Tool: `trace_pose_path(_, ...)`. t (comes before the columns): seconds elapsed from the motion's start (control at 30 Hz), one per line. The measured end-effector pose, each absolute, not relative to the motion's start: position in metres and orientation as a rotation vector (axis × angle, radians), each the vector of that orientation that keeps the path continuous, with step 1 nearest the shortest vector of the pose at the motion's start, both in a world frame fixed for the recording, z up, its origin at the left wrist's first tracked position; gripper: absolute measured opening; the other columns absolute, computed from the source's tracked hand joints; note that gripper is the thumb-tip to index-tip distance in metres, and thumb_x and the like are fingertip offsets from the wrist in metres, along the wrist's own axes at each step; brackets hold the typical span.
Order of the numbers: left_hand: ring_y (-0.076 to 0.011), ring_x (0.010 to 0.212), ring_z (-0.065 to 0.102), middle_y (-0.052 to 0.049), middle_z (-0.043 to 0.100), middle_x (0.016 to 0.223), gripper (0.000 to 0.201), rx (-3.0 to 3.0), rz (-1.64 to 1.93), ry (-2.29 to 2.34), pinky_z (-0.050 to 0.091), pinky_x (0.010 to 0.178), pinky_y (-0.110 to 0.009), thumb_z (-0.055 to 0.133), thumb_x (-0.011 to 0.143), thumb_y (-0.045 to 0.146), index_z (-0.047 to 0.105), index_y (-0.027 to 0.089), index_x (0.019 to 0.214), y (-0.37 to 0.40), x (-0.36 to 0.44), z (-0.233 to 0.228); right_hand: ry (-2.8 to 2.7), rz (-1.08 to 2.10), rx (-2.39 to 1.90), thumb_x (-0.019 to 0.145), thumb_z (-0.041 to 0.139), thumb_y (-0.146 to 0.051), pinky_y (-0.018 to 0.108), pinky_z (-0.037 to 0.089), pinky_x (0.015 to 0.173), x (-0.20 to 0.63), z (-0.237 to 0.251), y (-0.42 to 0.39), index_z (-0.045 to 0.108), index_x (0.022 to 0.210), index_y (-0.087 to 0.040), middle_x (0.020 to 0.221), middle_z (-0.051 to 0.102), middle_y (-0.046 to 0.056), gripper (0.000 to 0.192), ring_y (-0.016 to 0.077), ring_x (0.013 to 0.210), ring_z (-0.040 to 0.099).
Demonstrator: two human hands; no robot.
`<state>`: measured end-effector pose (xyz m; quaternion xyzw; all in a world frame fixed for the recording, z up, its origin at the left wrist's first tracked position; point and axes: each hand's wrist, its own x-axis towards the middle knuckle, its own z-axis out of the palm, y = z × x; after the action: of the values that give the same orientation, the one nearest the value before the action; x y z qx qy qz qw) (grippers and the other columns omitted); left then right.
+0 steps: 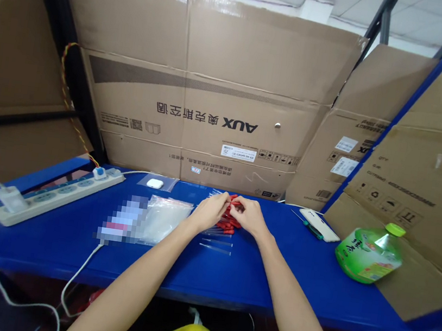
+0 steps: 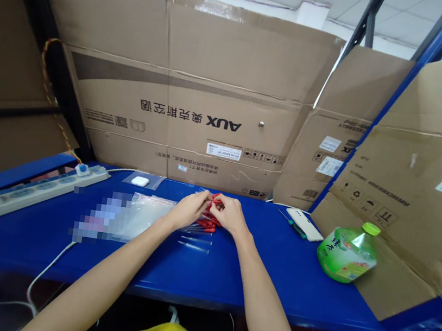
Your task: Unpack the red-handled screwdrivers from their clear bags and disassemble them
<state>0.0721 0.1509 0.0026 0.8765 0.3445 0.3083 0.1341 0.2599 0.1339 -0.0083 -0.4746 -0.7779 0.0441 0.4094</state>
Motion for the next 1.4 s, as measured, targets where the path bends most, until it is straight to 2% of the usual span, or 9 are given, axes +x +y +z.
trace_pose_path(0.13,-0.0248,0.092,0.068,-0.012,0.072,0.102,0.026,2.544,0.784,1.047,0.049,0.077,-0.032,0.034,0.104,0.031,0.058,0.019,0.108,0.154,0.072,-0.001,-1.992,0.024,-1.194,0.078,0.062,-0.016,0.024,0.039,0.058,0.255,-0.011,0.134,0.069,0.078,-0.021,0.065,0.064,-0.002,0.008,0.0135,0.056,0.055)
trace_pose_path(0.23,-0.0239,0.095,0.069,-0.011,0.073,0.101,0.026,2.554,0.788,0.96,0.048,0.08,-0.03,0.037,0.102,0.027,0.06,0.019,0.111,0.159,0.071,-0.004,-2.046,-0.016,-1.155,0.079,0.059,-0.014,0.024,0.037,0.059,0.252,-0.011,0.133,0.067,0.076,-0.02,0.066,0.063,-0.001,0.011,0.0134,0.057,0.052)
trace_pose_path(0.47,-0.0198,0.08,0.066,-0.007,0.07,0.088,0.023,2.5,0.891,0.892,0.044,0.073,-0.027,0.038,0.103,0.029,0.057,0.02,0.094,0.162,0.071,-0.002,-2.02,-0.005,-1.118,0.082,0.056,-0.015,0.025,0.04,0.061,0.252,-0.008,0.132,0.071,0.09,-0.02,0.075,0.068,0.002,0.018,0.0149,0.059,0.054)
trace_pose_path(0.67,-0.0188,0.081,0.065,-0.004,0.069,0.088,0.022,2.484,0.947,0.871,0.042,0.072,-0.026,0.039,0.103,0.031,0.055,0.021,0.091,0.16,0.071,0.001,-1.97,-0.006,-1.111,0.082,0.056,-0.014,0.026,0.042,0.063,0.251,-0.007,0.131,0.071,0.093,-0.02,0.077,0.069,0.002,0.019,0.0155,0.062,0.057)
trace_pose_path(0.83,-0.017,0.075,0.06,-0.001,0.064,0.081,0.025,2.46,1.017,0.874,0.04,0.069,-0.026,0.036,0.104,0.033,0.052,0.021,0.088,0.159,0.07,0.004,-1.913,0.115,-1.058,0.088,0.058,-0.023,0.026,0.046,0.066,0.256,-0.008,0.132,0.069,0.104,-0.02,0.088,0.072,0.003,0.02,0.016,0.068,0.062)
trace_pose_path(0.93,-0.0172,0.076,0.059,-0.003,0.064,0.083,0.025,2.452,1.038,0.857,0.041,0.071,-0.027,0.035,0.104,0.03,0.051,0.021,0.087,0.158,0.071,0.004,-1.872,0.19,-1.094,0.089,0.06,-0.029,0.026,0.046,0.064,0.258,-0.007,0.131,0.066,0.112,-0.02,0.087,0.073,0.002,0.025,0.0156,0.066,0.062)
trace_pose_path(1.07,-0.0193,0.086,0.061,-0.006,0.065,0.093,0.015,2.473,1.077,0.806,0.044,0.078,-0.03,0.04,0.101,0.026,0.051,0.021,0.092,0.157,0.072,0.001,-1.886,0.174,-1.118,0.091,0.058,-0.028,0.026,0.045,0.063,0.26,-0.006,0.131,0.069,0.104,-0.021,0.085,0.073,0.002,0.018,0.0148,0.065,0.061)
trace_pose_path(1.23,-0.0195,0.079,0.062,-0.003,0.064,0.087,0.009,2.449,1.016,0.849,0.042,0.071,-0.028,0.04,0.102,0.028,0.047,0.022,0.101,0.156,0.072,-0.003,-1.958,0.104,-1.103,0.087,0.061,-0.022,0.025,0.045,0.064,0.262,-0.005,0.132,0.071,0.102,-0.021,0.088,0.073,0.003,0.018,0.0146,0.066,0.06)
trace_pose_path(1.4,-0.0214,0.085,0.065,-0.008,0.068,0.093,0.02,2.411,0.963,0.905,0.042,0.073,-0.029,0.034,0.104,0.03,0.05,0.021,0.099,0.155,0.075,-0.005,-1.977,0.006,-1.12,0.088,0.059,-0.019,0.026,0.044,0.066,0.257,-0.003,0.128,0.071,0.098,-0.02,0.083,0.069,0.003,0.016,0.0157,0.069,0.059)
